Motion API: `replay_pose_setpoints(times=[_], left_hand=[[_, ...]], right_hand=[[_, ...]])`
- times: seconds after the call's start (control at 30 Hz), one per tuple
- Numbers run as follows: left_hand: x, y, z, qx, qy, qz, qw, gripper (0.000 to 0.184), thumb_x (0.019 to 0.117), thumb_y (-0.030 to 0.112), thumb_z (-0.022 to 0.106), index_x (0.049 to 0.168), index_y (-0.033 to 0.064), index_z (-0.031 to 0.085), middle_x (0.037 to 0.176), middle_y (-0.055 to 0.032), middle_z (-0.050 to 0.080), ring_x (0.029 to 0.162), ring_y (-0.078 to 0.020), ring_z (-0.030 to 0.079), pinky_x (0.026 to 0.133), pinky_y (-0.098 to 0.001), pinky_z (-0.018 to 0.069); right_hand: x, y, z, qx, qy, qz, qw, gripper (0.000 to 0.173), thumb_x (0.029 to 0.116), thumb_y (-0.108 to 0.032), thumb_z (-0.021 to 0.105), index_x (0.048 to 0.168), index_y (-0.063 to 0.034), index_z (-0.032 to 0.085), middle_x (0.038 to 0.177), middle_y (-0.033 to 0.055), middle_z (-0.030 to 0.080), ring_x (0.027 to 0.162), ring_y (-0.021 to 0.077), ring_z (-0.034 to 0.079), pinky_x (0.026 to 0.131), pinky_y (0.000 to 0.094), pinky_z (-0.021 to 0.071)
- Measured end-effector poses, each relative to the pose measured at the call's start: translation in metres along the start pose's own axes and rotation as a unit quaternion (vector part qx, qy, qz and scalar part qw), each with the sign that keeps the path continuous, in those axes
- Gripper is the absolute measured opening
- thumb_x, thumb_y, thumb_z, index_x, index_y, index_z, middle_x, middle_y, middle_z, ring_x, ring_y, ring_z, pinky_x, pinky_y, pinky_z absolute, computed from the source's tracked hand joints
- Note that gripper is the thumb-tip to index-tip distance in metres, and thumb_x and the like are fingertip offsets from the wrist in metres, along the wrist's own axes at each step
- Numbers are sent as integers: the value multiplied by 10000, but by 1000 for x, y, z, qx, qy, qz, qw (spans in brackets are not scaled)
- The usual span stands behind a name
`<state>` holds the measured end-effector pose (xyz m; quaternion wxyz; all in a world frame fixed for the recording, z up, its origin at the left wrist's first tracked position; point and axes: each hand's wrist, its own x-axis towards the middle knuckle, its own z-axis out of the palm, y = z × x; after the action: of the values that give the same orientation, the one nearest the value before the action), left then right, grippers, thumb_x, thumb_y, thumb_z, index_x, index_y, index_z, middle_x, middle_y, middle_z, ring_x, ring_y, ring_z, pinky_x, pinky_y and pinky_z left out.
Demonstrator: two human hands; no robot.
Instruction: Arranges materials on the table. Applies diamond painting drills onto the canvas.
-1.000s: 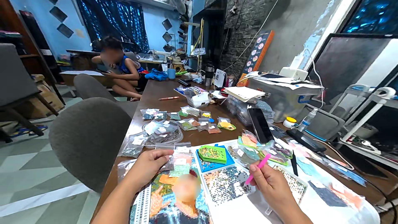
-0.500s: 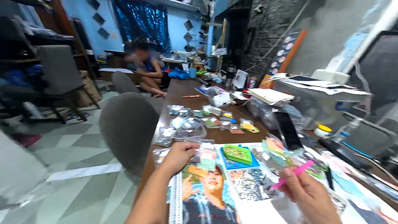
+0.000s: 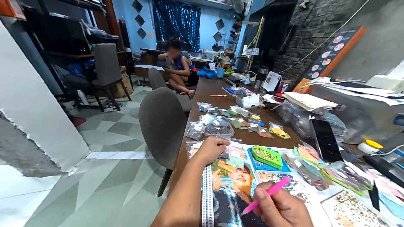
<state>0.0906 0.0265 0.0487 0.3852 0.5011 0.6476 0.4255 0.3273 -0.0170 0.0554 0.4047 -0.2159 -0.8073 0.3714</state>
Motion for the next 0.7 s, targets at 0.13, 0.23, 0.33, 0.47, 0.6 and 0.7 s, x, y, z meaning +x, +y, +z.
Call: replay_pose_setpoints(times=[0.13,0.23,0.33,0.47,0.6,0.7], left_hand=[[1,0,0,2,0,-1,1000,252,1056,79,521,1226,36,701,1148,-114,689,990,-172,641,899,-373,511],[1,1,0,6,-2,-2,1000,252,1058,82,520,1230,36,698,1138,-114,687,971,-171,637,879,-367,511],[1,0,0,3,-3,-1,1000,253,1059,85,520,1233,32,695,1147,-115,686,977,-171,638,885,-367,511],[2,-1,0,10,-4,3,1000,256,1059,92,523,1240,35,695,1148,-117,687,972,-175,643,884,-373,517],[1,0,1,8,-2,-2,1000,250,1060,91,525,1233,34,696,1138,-110,687,953,-162,639,865,-355,518],[1,0,0,5,0,-1,1000,247,1057,89,530,1227,36,700,1141,-112,689,962,-164,643,875,-361,518]], right_hand=[[-4,7,6,-13,4,13,1000,254,1057,-182,547,907,-5,651,685,-23,632,581,-40,570,537,150,482],[-4,7,8,-15,2,20,1000,249,1050,-176,559,903,-2,659,682,-22,638,581,-40,573,536,148,480],[-5,9,10,-18,-3,19,1000,255,1047,-187,567,898,-2,660,674,-23,631,575,-46,560,531,145,470],[-5,9,10,-24,-11,17,1000,269,1047,-193,571,903,12,669,672,-5,630,574,-32,562,535,147,468],[-5,10,10,-22,-11,19,1000,267,1046,-185,570,898,16,666,667,-3,623,574,-36,557,536,144,464],[-4,10,11,-19,-11,19,1000,262,1044,-188,576,896,10,666,669,-8,627,574,-37,559,531,144,464]])
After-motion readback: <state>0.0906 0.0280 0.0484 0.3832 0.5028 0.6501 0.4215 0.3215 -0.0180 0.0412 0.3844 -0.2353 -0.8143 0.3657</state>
